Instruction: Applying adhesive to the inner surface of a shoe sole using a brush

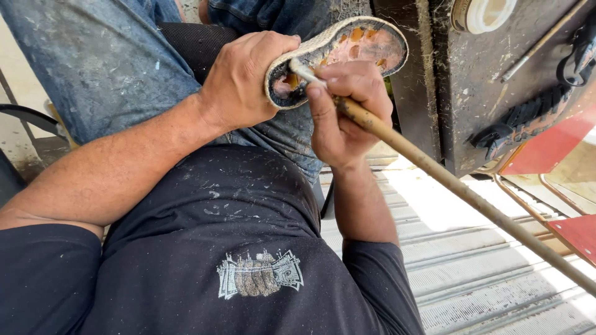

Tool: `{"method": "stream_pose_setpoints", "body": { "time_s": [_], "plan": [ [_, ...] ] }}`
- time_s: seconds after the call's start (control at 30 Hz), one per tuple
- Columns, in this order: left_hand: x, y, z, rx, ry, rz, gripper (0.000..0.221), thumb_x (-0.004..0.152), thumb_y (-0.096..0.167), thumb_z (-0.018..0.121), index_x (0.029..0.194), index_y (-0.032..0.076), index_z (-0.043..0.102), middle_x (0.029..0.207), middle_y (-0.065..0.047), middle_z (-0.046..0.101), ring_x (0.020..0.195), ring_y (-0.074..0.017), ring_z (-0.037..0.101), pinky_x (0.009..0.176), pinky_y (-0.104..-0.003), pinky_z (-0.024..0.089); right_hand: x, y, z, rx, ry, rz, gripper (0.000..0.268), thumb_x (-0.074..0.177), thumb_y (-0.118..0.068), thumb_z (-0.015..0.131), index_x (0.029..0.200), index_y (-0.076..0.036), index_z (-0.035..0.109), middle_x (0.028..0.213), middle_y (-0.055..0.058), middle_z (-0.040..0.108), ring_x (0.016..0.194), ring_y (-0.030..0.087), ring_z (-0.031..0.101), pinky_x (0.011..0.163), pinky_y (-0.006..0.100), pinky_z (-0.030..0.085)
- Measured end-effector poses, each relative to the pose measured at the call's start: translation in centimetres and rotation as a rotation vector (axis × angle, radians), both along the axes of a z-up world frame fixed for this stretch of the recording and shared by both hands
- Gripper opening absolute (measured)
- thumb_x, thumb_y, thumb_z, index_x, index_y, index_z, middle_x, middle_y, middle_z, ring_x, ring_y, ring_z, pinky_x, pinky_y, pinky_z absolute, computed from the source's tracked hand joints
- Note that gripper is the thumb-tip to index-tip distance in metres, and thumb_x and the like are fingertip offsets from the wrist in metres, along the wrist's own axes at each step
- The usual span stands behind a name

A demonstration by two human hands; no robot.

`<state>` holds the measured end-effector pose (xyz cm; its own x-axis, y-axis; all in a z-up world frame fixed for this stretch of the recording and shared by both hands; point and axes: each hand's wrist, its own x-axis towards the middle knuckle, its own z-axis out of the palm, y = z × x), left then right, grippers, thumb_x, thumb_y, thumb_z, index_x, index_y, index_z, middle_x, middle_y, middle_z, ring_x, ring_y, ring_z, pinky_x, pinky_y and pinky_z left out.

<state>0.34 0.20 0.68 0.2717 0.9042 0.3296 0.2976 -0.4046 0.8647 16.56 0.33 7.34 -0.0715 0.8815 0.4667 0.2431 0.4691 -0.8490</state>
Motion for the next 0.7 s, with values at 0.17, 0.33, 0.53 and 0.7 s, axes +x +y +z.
{"method": "stream_pose_setpoints", "body": {
  "time_s": [0.17,0.33,0.53,0.7],
  "plan": [
    [0.1,0.0,-0.1,-0.027,0.005,-0.002,0.038,0.104,0.030,0.064,0.123,-0.003,0.056,0.099,-0.021,0.067,0.085,-0.0430,0.066,0.075,-0.052,0.050,0.3,-0.2,1.4,-0.069,-0.107,0.121,0.013,0.096,-0.011,0.069,0.095,-0.007,0.057,0.094,0.015,0.069,0.085,0.025,0.069,0.078,0.035,0.056],
    [0.0,0.1,0.1,-0.033,0.001,-0.011,0.038,0.098,0.020,0.073,0.124,-0.003,0.057,0.098,-0.021,0.067,0.085,-0.0429,0.066,0.074,-0.051,0.050,1.2,1.0,1.6,-0.069,-0.061,0.309,0.012,0.095,-0.007,0.070,0.090,-0.003,0.059,0.092,0.019,0.068,0.084,0.030,0.070,0.077,0.038,0.060],
    [0.1,0.4,0.4,-0.027,0.013,0.006,0.036,0.108,0.032,0.058,0.119,-0.002,0.057,0.094,-0.020,0.066,0.080,-0.0435,0.064,0.072,-0.052,0.048,0.7,0.6,1.0,-0.025,-0.044,0.098,0.013,0.094,-0.008,0.072,0.096,-0.008,0.059,0.093,0.014,0.068,0.084,0.022,0.066,0.078,0.033,0.056],
    [0.0,0.3,0.4,-0.011,0.006,0.002,0.032,0.108,0.026,0.061,0.120,-0.003,0.057,0.095,-0.021,0.067,0.081,-0.0432,0.066,0.071,-0.052,0.050,1.9,1.8,-2.1,-0.027,0.237,0.217,0.014,0.096,0.000,0.072,0.096,-0.007,0.060,0.091,0.010,0.068,0.076,0.018,0.070,0.056,0.024,0.058]
  ]
}}
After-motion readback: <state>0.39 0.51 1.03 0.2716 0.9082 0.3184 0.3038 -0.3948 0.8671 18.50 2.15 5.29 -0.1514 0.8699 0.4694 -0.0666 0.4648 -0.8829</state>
